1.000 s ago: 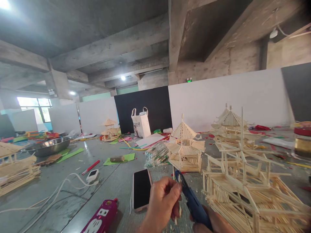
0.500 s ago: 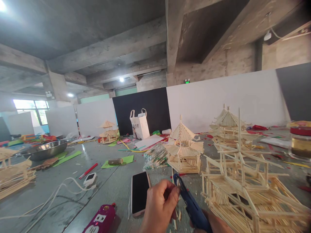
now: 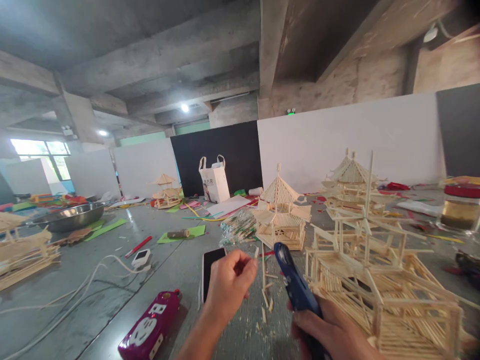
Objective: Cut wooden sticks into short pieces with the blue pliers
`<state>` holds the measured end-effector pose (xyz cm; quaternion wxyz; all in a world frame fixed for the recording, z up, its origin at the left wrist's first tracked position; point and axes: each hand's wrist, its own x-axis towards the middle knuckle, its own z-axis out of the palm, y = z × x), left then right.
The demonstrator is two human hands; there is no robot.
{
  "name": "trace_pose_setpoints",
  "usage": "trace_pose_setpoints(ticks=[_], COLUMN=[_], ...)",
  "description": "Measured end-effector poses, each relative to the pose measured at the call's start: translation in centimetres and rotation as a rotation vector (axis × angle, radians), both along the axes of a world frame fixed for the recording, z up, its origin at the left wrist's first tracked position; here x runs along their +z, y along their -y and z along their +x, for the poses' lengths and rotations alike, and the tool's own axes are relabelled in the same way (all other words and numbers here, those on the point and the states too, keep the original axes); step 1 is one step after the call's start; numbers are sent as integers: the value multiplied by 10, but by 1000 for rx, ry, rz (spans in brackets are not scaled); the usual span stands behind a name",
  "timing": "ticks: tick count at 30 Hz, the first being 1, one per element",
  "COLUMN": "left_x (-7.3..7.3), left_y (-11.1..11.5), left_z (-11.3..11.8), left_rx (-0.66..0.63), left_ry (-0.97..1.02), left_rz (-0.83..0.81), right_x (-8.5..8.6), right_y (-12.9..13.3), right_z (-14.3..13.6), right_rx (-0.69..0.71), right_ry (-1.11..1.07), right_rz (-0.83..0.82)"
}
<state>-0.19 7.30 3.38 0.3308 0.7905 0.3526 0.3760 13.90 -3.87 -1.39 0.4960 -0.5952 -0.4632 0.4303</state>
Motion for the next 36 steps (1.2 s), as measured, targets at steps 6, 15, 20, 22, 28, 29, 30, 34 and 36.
trace_pose_setpoints(ticks=[6, 15, 20, 22, 28, 29, 30, 34, 36], left_x=[-7, -12, -23, -25, -31, -33, -34, -41, -44], left_y=[-14, -15, -18, -17, -14, -13, -13, -12, -12], left_z=[-6, 0, 4, 6, 15, 17, 18, 22, 24], left_rx=[-169, -61, 30, 63, 40, 34, 29, 38, 61], left_ry=[-694, -882, -868, -822, -746, -747, -750, -766, -777], left_rz=[3, 95, 182, 228, 290, 287, 282, 236, 203], right_x=[-12, -8, -10, -11, -7, -5, -3, 2, 1], right_y=[5, 9, 8, 8, 12, 13, 14, 15, 15], right_z=[8, 8, 7, 8, 7, 7, 6, 4, 4], right_rx=[29, 15, -18, -21, 4, 1, -6, -28, -19], right_ry=[-121, -100, -179, -171, -181, -187, -196, -231, -221], right_rz=[42, 36, 23, 36, 65, 62, 59, 49, 51])
